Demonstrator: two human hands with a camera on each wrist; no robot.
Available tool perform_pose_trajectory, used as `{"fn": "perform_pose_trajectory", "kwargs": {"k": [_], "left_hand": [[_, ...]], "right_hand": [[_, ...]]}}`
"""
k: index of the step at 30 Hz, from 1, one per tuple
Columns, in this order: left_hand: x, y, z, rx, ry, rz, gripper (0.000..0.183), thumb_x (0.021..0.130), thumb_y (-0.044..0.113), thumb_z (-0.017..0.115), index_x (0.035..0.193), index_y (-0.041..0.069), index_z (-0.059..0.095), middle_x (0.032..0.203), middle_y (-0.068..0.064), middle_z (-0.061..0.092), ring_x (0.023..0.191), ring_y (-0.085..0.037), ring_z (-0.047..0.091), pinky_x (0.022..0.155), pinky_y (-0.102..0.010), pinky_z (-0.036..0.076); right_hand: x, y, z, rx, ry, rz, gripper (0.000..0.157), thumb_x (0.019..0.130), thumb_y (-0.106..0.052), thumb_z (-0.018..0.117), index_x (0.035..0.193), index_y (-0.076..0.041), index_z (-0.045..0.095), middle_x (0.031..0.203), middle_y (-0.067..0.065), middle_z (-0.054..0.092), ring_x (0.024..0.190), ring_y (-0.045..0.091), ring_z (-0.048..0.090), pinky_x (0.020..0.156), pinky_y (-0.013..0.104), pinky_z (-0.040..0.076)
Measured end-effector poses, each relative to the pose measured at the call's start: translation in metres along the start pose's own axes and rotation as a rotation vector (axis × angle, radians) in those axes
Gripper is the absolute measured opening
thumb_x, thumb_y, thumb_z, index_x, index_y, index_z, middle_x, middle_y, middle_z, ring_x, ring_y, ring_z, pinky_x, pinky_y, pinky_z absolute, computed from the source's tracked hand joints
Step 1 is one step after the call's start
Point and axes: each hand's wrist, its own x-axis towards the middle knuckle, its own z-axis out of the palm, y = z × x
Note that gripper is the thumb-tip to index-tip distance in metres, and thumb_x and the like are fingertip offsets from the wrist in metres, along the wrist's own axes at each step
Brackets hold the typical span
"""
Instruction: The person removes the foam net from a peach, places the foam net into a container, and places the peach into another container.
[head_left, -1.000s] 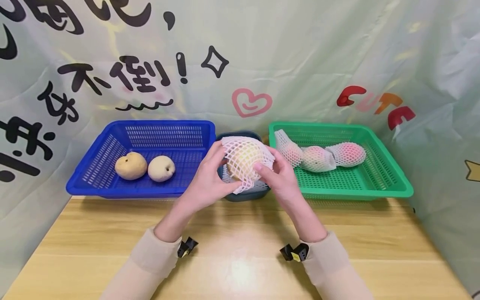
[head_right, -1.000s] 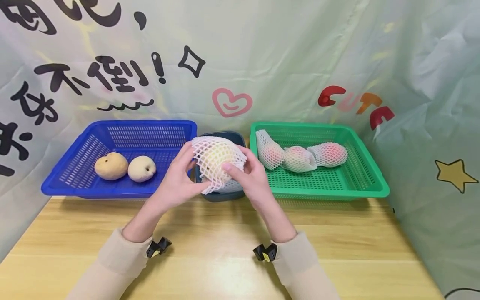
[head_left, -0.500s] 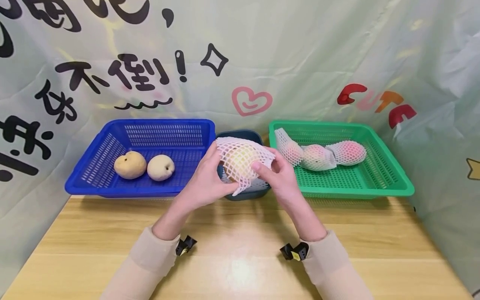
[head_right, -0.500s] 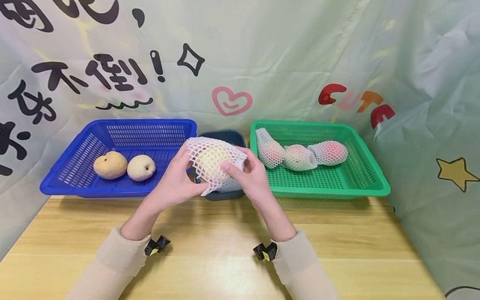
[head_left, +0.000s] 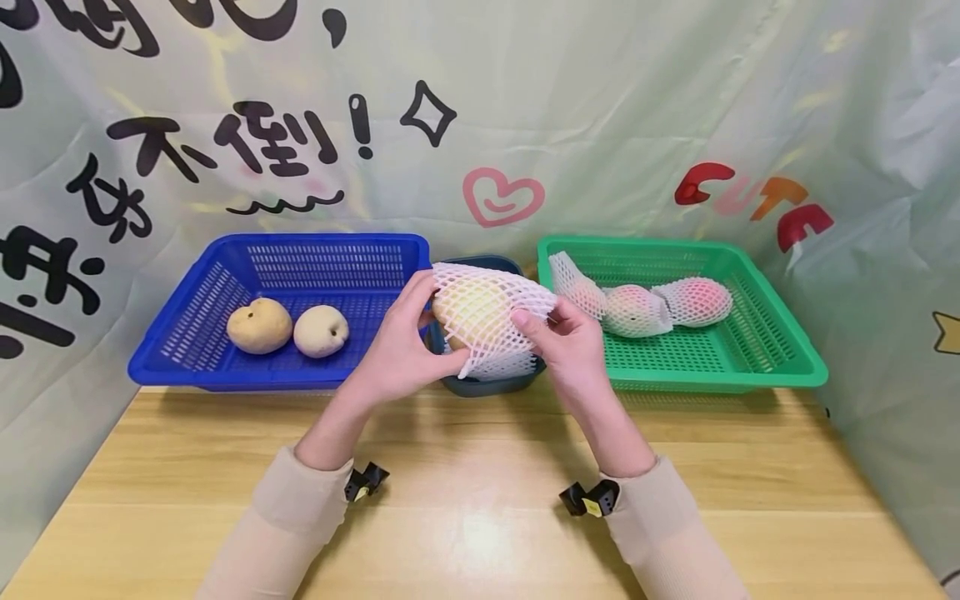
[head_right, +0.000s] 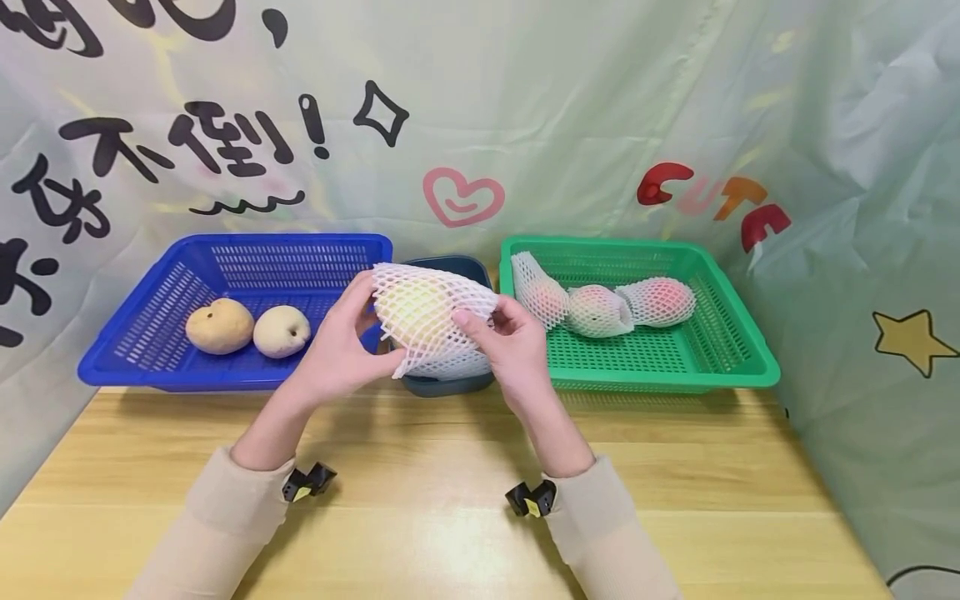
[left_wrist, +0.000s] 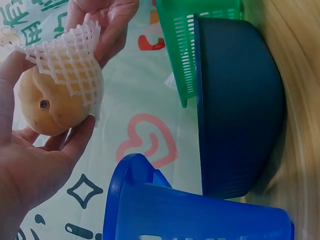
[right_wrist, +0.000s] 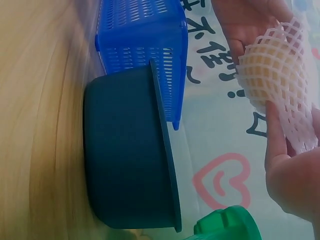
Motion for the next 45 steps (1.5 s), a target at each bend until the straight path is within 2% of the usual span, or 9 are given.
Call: {"fn": "perform_pose_trajectory", "kwargs": {"k": [10,16,19,23,32,34,38,41,45], "left_hand": [[0.000,-0.001,-0.011,0.008,0.033,0.014,0.079,0.076,0.002,0.089,0.145,0.003,0.049,0.141,-0.009,0.050,0.124,-0.020,0.054,0.094,-0.035,0.057],[0.000,-0.002,-0.018,0.002,0.059,0.011,0.080,0.077,0.005,0.089,0.148,0.010,0.051,0.142,-0.005,0.050,0.125,-0.018,0.053,0.092,-0.030,0.055],[0.000,-0.003,-0.021,0.000,0.066,0.016,0.079,0.077,0.006,0.088,0.148,0.011,0.052,0.142,-0.005,0.051,0.126,-0.018,0.052,0.092,-0.029,0.055],[0.000,-0.003,-0.027,0.002,0.096,0.018,0.080,0.077,0.004,0.089,0.147,0.008,0.052,0.144,-0.005,0.051,0.126,-0.018,0.053,0.093,-0.027,0.055],[-0.001,-0.005,-0.050,0.068,0.192,0.004,0.080,0.075,0.002,0.090,0.146,0.005,0.053,0.140,-0.006,0.052,0.121,-0.016,0.054,0.089,-0.023,0.054],[-0.002,-0.006,-0.059,0.118,0.206,-0.010,0.080,0.075,0.005,0.090,0.146,0.006,0.054,0.139,-0.007,0.051,0.121,-0.017,0.053,0.088,-0.021,0.053],[-0.006,-0.011,-0.078,0.233,0.199,-0.064,0.081,0.075,0.007,0.090,0.147,0.010,0.054,0.141,-0.010,0.048,0.120,-0.021,0.052,0.088,-0.022,0.050],[-0.008,-0.016,-0.089,0.291,0.159,-0.121,0.081,0.075,0.007,0.090,0.148,0.011,0.054,0.141,-0.013,0.045,0.117,-0.027,0.051,0.087,-0.032,0.049],[-0.009,-0.026,-0.096,0.335,0.088,-0.190,0.082,0.074,0.010,0.091,0.148,0.014,0.055,0.139,-0.018,0.045,0.115,-0.032,0.051,0.090,-0.046,0.048]], "right_hand": [[0.002,-0.002,-0.002,0.039,0.067,-0.011,0.030,0.090,0.013,0.071,0.092,-0.016,0.071,0.087,-0.003,0.071,0.071,0.006,0.062,0.059,0.019,0.051],[0.004,-0.006,-0.008,0.054,0.071,-0.014,0.026,0.092,0.011,0.071,0.097,-0.015,0.071,0.093,-0.002,0.071,0.080,0.008,0.065,0.065,0.019,0.053],[0.005,-0.010,-0.011,0.069,0.062,-0.010,0.025,0.093,0.009,0.071,0.104,-0.014,0.072,0.099,0.000,0.072,0.089,0.011,0.068,0.075,0.022,0.057],[0.007,-0.013,-0.015,0.097,0.063,-0.010,0.029,0.093,0.009,0.070,0.113,-0.012,0.072,0.104,0.002,0.071,0.094,0.014,0.069,0.081,0.025,0.059],[0.012,-0.009,-0.021,0.113,0.142,-0.062,0.022,0.095,0.006,0.069,0.110,-0.010,0.066,0.106,0.003,0.068,0.096,0.014,0.068,0.083,0.025,0.058],[0.014,-0.007,-0.020,0.069,0.170,-0.073,0.022,0.096,0.006,0.067,0.111,-0.011,0.066,0.105,0.002,0.068,0.096,0.013,0.066,0.081,0.023,0.057],[0.018,0.000,-0.013,-0.130,0.212,-0.066,0.025,0.098,0.004,0.063,0.119,-0.009,0.061,0.111,0.002,0.065,0.102,0.013,0.063,0.084,0.023,0.054],[0.022,0.007,-0.005,-0.308,0.192,-0.068,0.033,0.099,0.005,0.057,0.131,-0.002,0.054,0.124,0.011,0.061,0.112,0.019,0.061,0.094,0.031,0.051],[0.031,0.018,0.010,-0.593,0.148,-0.129,0.041,0.099,0.007,0.053,0.140,0.004,0.047,0.139,0.022,0.054,0.130,0.031,0.053,0.109,0.044,0.043]]}}
